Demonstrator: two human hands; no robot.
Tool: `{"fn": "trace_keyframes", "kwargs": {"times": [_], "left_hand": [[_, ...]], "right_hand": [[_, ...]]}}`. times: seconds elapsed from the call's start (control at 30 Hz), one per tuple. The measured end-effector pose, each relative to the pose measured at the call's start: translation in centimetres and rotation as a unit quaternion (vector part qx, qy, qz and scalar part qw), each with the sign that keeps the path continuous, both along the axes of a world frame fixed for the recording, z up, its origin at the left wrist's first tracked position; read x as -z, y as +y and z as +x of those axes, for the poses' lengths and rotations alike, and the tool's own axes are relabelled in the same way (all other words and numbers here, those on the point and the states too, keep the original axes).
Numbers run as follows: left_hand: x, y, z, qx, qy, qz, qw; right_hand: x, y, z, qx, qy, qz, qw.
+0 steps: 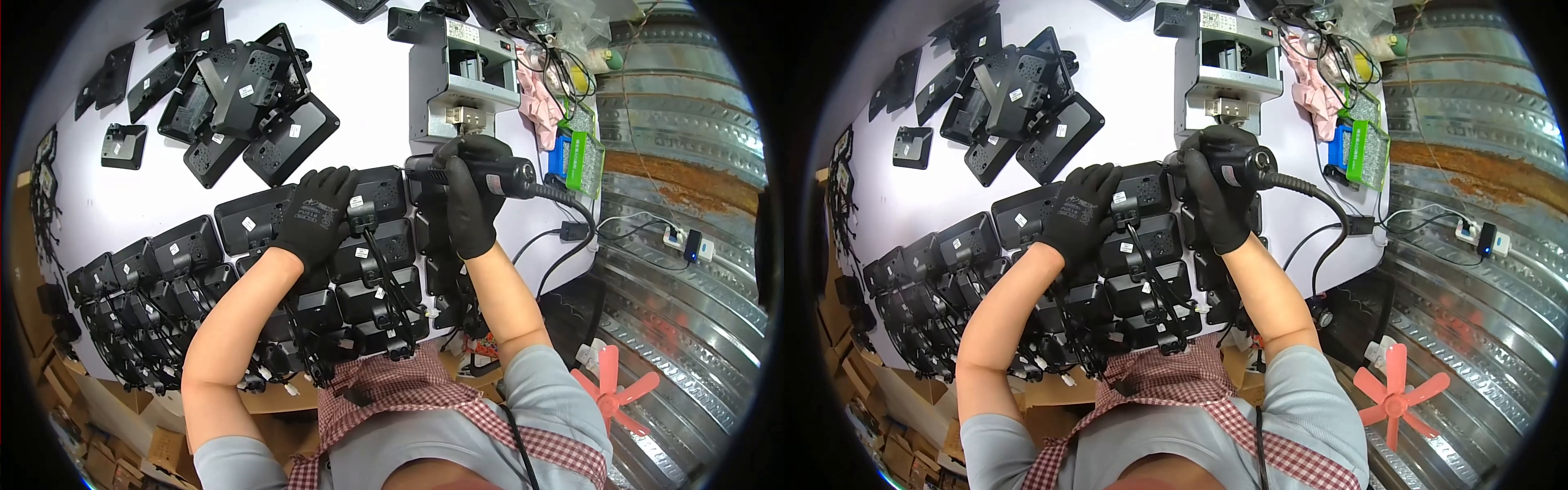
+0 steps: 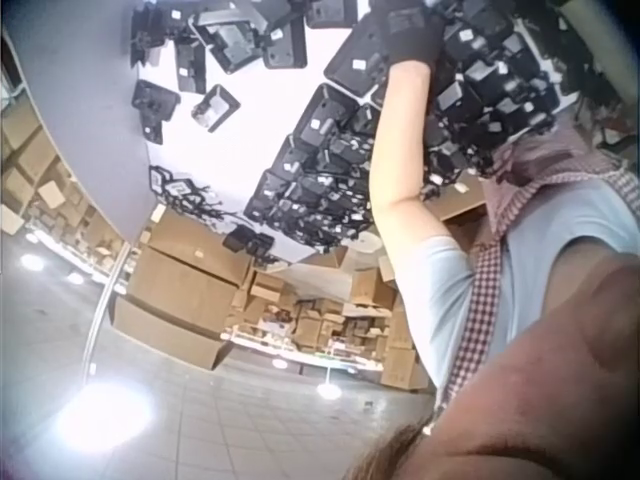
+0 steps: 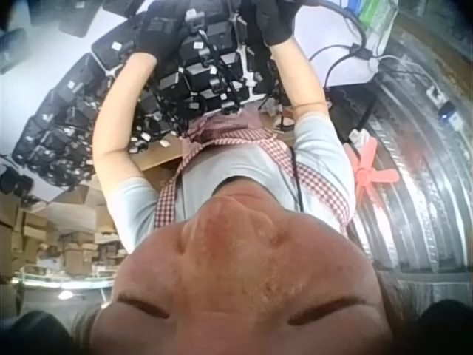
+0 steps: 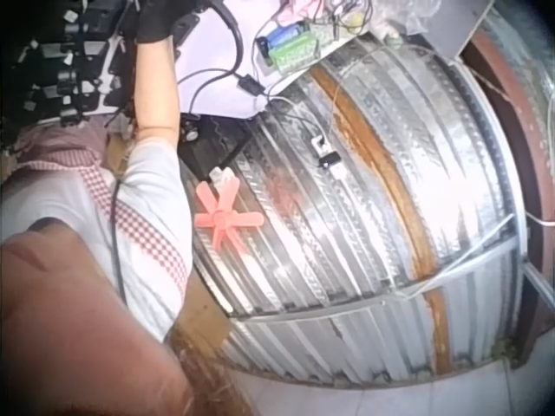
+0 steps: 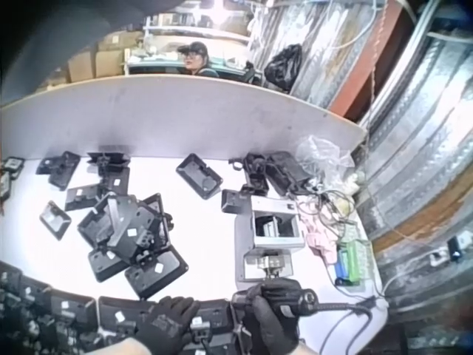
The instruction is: The person assembles the plastic housings of electronic devices by driving screws into them with an electric screwdriver.
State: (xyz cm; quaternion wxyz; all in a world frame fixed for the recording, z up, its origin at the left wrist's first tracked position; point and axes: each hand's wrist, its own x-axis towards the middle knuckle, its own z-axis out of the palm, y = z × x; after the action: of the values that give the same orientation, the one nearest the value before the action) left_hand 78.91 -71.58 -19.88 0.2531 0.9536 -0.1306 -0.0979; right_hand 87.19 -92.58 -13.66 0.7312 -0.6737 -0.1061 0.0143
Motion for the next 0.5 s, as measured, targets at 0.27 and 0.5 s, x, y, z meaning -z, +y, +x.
{"fn": "trace_keyframes", "kwargs": {"times": [0.27,0.5], "left_hand": [[0.1,0.6,-0.5,0.005,-0.002,-0.002,1.000],[-5.0,0.1,-0.6,-0.194,0.018,-0.362,0.912]], "right_hand": [[-1.4,0.5,0.2,0.023,0.053,0.167,0.984],[-4.5,-0.2,-0.5,-0.044,0.041,0.281,0.958]]}}
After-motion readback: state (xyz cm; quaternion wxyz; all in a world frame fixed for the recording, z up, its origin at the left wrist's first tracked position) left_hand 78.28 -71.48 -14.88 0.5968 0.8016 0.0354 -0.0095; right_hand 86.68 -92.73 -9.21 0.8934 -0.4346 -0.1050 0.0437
